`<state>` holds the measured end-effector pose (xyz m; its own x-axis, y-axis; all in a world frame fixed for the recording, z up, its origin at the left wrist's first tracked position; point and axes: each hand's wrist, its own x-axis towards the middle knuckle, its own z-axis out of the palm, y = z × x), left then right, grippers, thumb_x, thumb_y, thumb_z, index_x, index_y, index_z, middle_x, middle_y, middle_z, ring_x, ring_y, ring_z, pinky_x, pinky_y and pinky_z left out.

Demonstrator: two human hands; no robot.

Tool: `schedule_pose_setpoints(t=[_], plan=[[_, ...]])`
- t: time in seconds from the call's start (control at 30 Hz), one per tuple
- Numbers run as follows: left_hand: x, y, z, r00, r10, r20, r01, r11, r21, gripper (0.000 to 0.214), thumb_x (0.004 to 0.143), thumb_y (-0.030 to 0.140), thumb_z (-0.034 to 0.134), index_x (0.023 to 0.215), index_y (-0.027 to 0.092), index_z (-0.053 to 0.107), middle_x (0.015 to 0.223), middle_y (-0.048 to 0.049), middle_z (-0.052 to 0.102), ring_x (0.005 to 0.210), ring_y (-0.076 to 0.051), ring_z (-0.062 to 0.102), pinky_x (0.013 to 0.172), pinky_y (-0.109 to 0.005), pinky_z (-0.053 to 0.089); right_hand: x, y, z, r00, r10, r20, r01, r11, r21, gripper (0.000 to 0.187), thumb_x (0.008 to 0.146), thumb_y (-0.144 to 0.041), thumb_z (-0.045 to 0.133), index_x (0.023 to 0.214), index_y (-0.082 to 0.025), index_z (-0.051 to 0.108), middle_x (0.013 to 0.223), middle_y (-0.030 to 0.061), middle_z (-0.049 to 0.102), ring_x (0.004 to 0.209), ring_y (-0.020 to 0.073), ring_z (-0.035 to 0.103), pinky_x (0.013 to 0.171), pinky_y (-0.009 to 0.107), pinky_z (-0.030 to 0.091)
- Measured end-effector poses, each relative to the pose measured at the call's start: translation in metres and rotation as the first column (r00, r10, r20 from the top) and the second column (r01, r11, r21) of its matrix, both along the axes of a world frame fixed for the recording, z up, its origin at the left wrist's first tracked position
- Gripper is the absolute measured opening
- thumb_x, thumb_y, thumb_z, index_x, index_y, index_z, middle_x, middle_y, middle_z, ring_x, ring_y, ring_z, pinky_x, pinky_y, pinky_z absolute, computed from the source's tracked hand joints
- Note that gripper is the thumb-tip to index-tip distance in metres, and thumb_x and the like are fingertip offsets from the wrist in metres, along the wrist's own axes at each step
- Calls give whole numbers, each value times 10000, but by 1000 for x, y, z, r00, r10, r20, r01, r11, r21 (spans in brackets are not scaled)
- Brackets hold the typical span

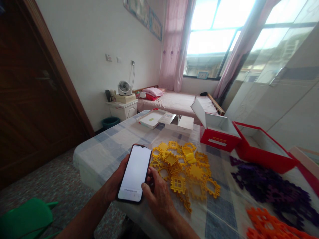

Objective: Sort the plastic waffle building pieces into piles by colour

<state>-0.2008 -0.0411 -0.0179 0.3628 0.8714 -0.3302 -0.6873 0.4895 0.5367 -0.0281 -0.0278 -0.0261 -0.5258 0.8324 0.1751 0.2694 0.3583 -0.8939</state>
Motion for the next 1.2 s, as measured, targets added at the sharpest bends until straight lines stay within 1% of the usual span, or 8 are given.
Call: schedule_pose_setpoints(t=[0.17, 0.37, 0.57, 0.63, 0.77, 0.9, 1.03, 1.2], plan=[[-1, 0, -1, 1000, -14, 0, 14, 1000, 11, 810, 791, 724, 410, 1154, 26, 603, 1097, -199, 649, 895, -262, 662, 858, -370, 504, 0, 0, 0, 1000, 0, 0, 0, 1000, -6, 412, 842, -279, 509, 1232, -147, 489, 1031, 66, 604, 945, 183, 570, 848, 302, 439], [0, 1, -1, 1000, -2, -3, 2, 1000, 13, 789, 792, 711, 424, 1156, 35, 604, 1096, -198, 649, 878, -260, 664, 854, -373, 505, 0, -1, 3, 1000, 3, 1, -3, 1000, -12, 401, 843, -269, 502, 1225, -148, 489, 993, 53, 605, 891, 163, 571, 813, 285, 442], [-1, 0, -2, 1000, -13, -9, 13, 1000, 20, 785, 794, 712, 421, 1155, 39, 604, 1079, -198, 656, 891, -262, 664, 863, -376, 505, 0, 0, 3, 1000, 7, -19, -7, 1000, 20, 386, 840, -248, 501, 1214, -154, 497, 992, 46, 606, 880, 151, 572, 793, 261, 448], [-1, 0, -2, 1000, -15, -8, 16, 1000, 16, 789, 802, 714, 396, 1160, 41, 601, 1060, -196, 663, 882, -255, 668, 846, -363, 513, 0, 0, 3, 1000, 11, -20, -11, 1000, 20, 385, 844, -249, 499, 1218, -154, 494, 992, 44, 609, 866, 144, 571, 777, 252, 450], [-2, 1, -2, 999, -35, -31, 35, 999, 12, 840, 821, 720, 325, 1165, 0, 590, 1012, -224, 668, 867, -271, 671, 775, -343, 531, -1, 1, 4, 1000, 12, -5, -12, 1000, 10, 388, 852, -281, 505, 1218, -153, 491, 976, 41, 610, 840, 142, 567, 762, 254, 446], [-4, 3, -3, 1000, -11, -29, 12, 999, 35, 771, 823, 675, 396, 1232, 41, 554, 1094, -206, 649, 924, -287, 660, 830, -381, 520, 0, 1, 4, 1000, 22, 6, -22, 1000, 1, 345, 870, -298, 469, 1184, -162, 512, 975, 38, 602, 851, 145, 558, 759, 260, 436], [-4, 4, -3, 1000, -22, 7, 22, 998, 54, 759, 843, 661, 363, 1218, 30, 557, 1093, -213, 647, 870, -273, 672, 802, -376, 532, 2, 1, 4, 999, 44, 18, -44, 999, -1, 425, 835, -269, 490, 1242, -150, 467, 954, 38, 588, 828, 139, 545, 757, 265, 434], [-3, 3, -3, 999, -28, 33, 26, 997, 78, 747, 841, 653, 374, 1199, 24, 563, 1077, -216, 652, 847, -269, 674, 786, -368, 533, 2, 1, 4, 996, 88, -12, -88, 996, -14, 448, 801, -221, 487, 1243, -150, 452, 895, 23, 555, 758, 117, 510, 714, 249, 435]])
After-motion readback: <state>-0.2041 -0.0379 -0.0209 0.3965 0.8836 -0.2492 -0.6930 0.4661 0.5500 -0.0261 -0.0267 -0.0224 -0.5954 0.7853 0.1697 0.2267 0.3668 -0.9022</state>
